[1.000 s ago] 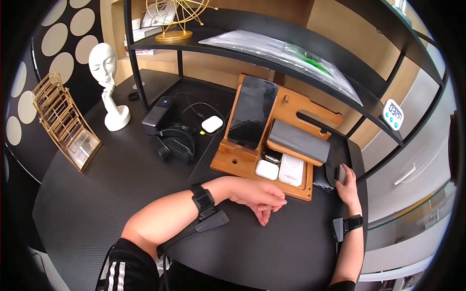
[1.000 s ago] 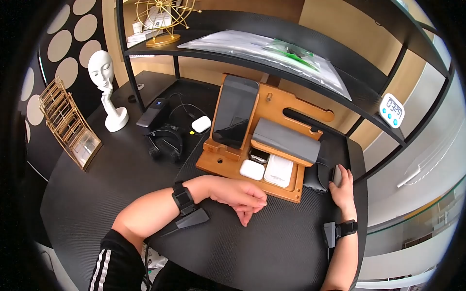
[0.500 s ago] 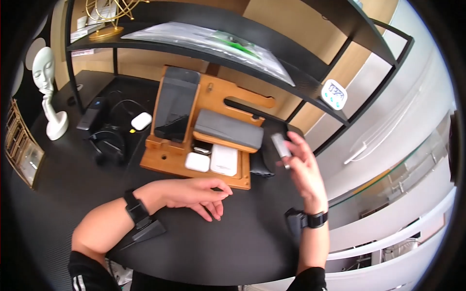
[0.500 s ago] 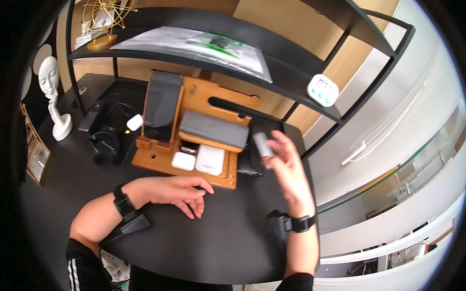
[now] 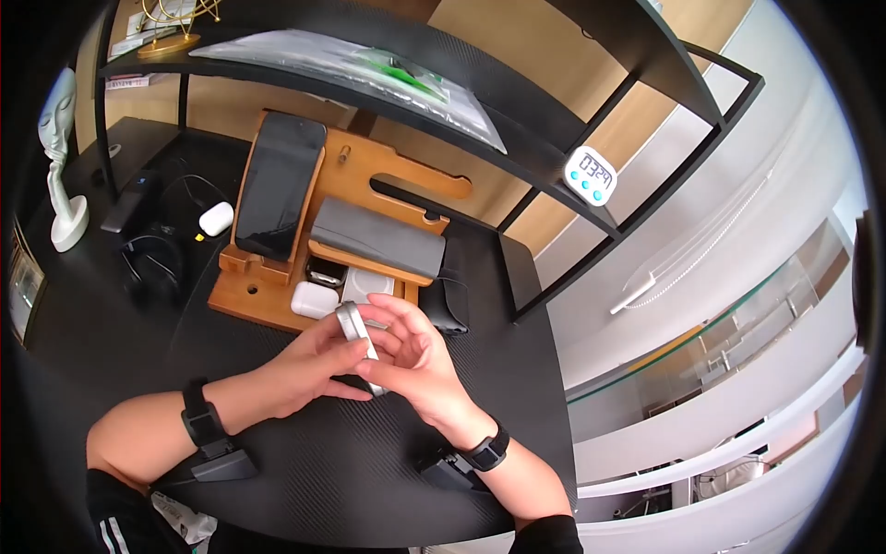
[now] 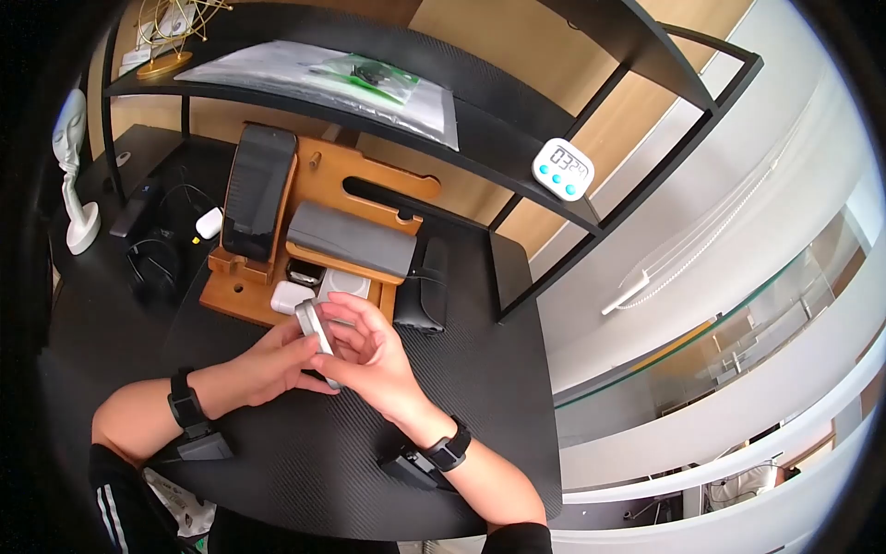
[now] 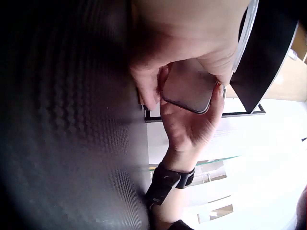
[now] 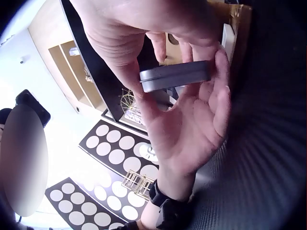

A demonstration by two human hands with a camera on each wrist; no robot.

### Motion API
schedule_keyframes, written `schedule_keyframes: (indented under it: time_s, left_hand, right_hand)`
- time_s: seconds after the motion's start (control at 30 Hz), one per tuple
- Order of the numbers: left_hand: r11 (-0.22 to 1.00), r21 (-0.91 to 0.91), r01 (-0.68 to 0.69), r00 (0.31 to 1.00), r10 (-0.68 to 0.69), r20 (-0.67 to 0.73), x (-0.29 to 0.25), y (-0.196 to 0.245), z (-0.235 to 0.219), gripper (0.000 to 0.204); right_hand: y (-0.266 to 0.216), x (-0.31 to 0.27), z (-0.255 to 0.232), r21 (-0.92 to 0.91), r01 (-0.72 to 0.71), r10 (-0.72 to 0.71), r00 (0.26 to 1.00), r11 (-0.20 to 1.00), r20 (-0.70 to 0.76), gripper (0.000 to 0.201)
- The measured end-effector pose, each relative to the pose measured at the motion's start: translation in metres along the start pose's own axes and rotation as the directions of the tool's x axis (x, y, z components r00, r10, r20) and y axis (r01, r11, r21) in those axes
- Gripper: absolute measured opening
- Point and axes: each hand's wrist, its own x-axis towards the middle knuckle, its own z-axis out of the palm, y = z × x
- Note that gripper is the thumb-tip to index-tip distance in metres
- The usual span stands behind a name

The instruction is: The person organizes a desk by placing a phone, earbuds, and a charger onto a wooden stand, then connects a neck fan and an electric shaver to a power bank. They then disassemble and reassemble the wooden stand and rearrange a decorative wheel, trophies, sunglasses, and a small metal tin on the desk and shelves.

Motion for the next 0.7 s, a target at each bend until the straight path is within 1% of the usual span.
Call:
schedule_keyframes:
  time_s: [0.03, 0.07, 0.13, 0.27, 0.37, 0.43, 0.47, 0.53, 0.63, 0.7]
  left_hand:
    - [1.0, 0.008, 0.013, 0.999, -0.013, -0.045, 0.0, 0.002, 0.003, 0.063]
    - [1.0, 0.008, 0.021, 0.999, -0.02, -0.05, 0.001, 0.002, 0.004, 0.063]
    - [1.0, 0.01, 0.017, 0.999, -0.016, -0.05, 0.002, 0.003, 0.003, 0.056]
    - [0.998, 0.03, 0.047, 0.996, -0.044, -0.073, 0.003, 0.002, 0.002, 0.05]
    - [0.995, 0.082, 0.063, 0.993, -0.054, -0.109, 0.003, 0.003, 0.004, 0.046]
    - [0.989, 0.131, 0.066, 0.993, -0.053, -0.103, 0.003, 0.004, 0.004, 0.048]
    - [0.989, 0.134, 0.07, 0.993, -0.057, -0.104, 0.003, 0.003, 0.002, 0.048]
    - [0.991, 0.118, 0.067, 0.995, -0.057, -0.08, 0.004, 0.0, -0.001, 0.045]
    - [0.989, 0.117, 0.085, 0.992, -0.073, -0.106, 0.004, 0.0, 0.0, 0.044]
    - [0.989, 0.12, 0.091, 0.991, -0.079, -0.104, 0.003, 0.003, 0.003, 0.044]
  right_hand:
    - [0.0, 0.001, 0.0, -0.005, -0.015, 0.015, 0.999, 1.0, 0.03, 0.063]
    - [0.002, 0.002, -0.002, 0.003, -0.018, 0.018, 0.999, 1.0, 0.029, 0.063]
    - [0.006, 0.004, -0.008, -0.031, -0.045, 0.048, 0.992, 0.999, 0.119, 0.062]
    - [0.008, 0.005, -0.012, -0.017, -0.075, 0.077, 0.989, 0.997, 0.125, 0.064]
    - [0.008, 0.006, -0.016, -0.016, -0.092, 0.094, 0.985, 0.996, 0.147, 0.068]
    - [0.009, 0.008, -0.019, 0.001, -0.104, 0.101, 0.974, 0.995, 0.203, 0.073]
    - [0.009, 0.008, -0.021, 0.006, -0.102, 0.099, 0.975, 0.995, 0.202, 0.073]
    - [0.007, 0.009, -0.024, 0.016, -0.139, 0.131, 0.957, 0.99, 0.26, 0.076]
    - [0.004, 0.008, -0.024, 0.019, -0.173, 0.162, 0.951, 0.985, 0.263, 0.078]
    - [0.005, 0.009, -0.024, 0.031, -0.164, 0.15, 0.953, 0.986, 0.264, 0.078]
